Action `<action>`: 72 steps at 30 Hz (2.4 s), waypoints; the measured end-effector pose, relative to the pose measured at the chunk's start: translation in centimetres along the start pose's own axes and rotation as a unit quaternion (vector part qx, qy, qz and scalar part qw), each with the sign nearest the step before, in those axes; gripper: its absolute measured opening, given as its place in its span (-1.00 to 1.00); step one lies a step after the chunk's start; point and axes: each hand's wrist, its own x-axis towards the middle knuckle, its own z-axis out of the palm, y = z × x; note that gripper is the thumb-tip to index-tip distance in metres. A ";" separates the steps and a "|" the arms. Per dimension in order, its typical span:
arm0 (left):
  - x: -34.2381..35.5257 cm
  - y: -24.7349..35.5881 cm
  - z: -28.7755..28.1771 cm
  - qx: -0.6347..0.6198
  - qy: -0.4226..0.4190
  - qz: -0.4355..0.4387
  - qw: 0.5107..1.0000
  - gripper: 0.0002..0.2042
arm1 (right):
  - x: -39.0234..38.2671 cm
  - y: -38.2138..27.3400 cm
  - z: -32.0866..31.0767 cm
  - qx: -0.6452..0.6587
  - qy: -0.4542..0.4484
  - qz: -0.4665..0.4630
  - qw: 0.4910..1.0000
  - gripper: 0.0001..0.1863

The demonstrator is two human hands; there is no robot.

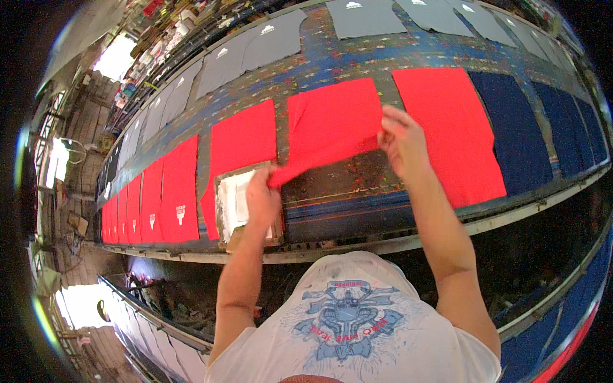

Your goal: The person uses a squeegee to press ink through a screen onto red and blue t-shirts laid out on a flat surface. They repeatedly pull the squeegee across the screen, lift the screen to reveal the printed logo, and reposition the screen for the next shirt.

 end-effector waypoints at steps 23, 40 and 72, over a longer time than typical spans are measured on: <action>-1.9 0.1 -2.6 -0.231 0.012 -0.183 0.956 -0.65 | -4.6 -3.1 -3.1 -0.319 -0.012 -0.081 0.944 -0.81; -10.5 2.1 0.0 0.072 -0.115 -0.128 0.982 -0.72 | -10.9 1.6 -10.5 -0.628 -0.048 -0.032 0.776 -0.86; 8.4 -2.8 19.0 0.158 -0.187 0.054 0.968 -0.14 | -12.3 4.5 -12.7 -0.738 -0.067 -0.008 0.672 -0.87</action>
